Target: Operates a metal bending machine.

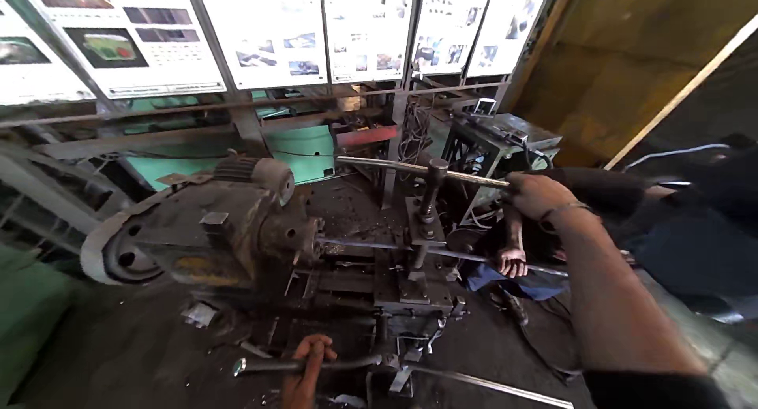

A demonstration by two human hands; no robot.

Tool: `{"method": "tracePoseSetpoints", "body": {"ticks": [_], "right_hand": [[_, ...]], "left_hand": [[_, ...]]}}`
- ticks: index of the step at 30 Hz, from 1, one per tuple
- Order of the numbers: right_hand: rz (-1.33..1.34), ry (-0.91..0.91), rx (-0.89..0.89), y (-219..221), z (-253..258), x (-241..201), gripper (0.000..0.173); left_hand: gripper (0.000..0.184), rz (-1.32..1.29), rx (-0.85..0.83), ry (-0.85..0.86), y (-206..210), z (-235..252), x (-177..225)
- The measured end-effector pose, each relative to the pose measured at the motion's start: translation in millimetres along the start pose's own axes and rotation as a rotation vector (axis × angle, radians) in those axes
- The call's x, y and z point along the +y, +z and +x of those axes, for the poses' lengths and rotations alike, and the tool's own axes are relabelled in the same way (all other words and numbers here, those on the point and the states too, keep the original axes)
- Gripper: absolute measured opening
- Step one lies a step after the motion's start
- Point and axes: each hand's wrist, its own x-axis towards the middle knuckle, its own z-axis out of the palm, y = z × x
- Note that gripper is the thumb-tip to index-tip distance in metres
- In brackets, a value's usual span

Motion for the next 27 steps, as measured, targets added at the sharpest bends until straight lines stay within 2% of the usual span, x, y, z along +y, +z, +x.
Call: {"method": "tracePoseSetpoints", "body": {"ticks": [4,7,10,12,14,15,16,18,20,21,22,24,26,27], "right_hand": [[0.113,0.028,-0.081,12,-58,2,0.022],[0.268,-0.059,-0.141,9,-116,-26,0.038],[0.586,-0.186,-0.294,11,-159,-105,0.059],[0.684,-0.422,-0.373,26,-162,-178,0.071],[0.630,-0.739,-0.328,38,-158,-239,0.077],[0.619,-0.811,-0.240,33,-153,-253,0.076],[0.653,-0.819,-0.120,23,-147,-253,0.069],[0.726,-0.709,0.181,5,-134,-221,0.052],[0.494,-0.509,0.496,0,-114,-165,0.050],[0.313,-0.383,0.551,-2,-101,-135,0.057],[0.167,-0.258,0.493,-4,-92,-108,0.066],[0.049,-0.069,0.221,-5,-88,-73,0.074],[0.159,-0.094,0.025,1,-89,-62,0.058],[0.280,-0.123,-0.006,8,-95,-65,0.058]], "left_hand": [[0.021,-0.015,0.225,-0.177,27,-10,-13],[0.034,0.013,0.244,-0.361,31,-17,-14],[0.039,0.094,0.127,-0.417,22,-16,-15],[0.036,0.126,0.121,-0.399,19,-11,-18],[0.034,0.101,0.156,-0.381,22,-14,-23],[0.034,0.069,0.158,-0.375,25,-13,-24],[0.034,0.044,0.152,-0.360,26,-8,-27],[0.034,0.024,0.166,-0.325,28,-6,-31],[0.032,0.029,0.211,-0.336,33,-11,-32],[0.032,0.019,0.229,-0.345,36,-9,-33],[0.032,0.009,0.239,-0.351,37,-8,-34],[0.029,-0.007,0.242,-0.330,37,-8,-38],[0.026,-0.032,0.202,-0.288,35,-5,-45],[0.025,-0.037,0.178,-0.275,34,-4,-46]]}}
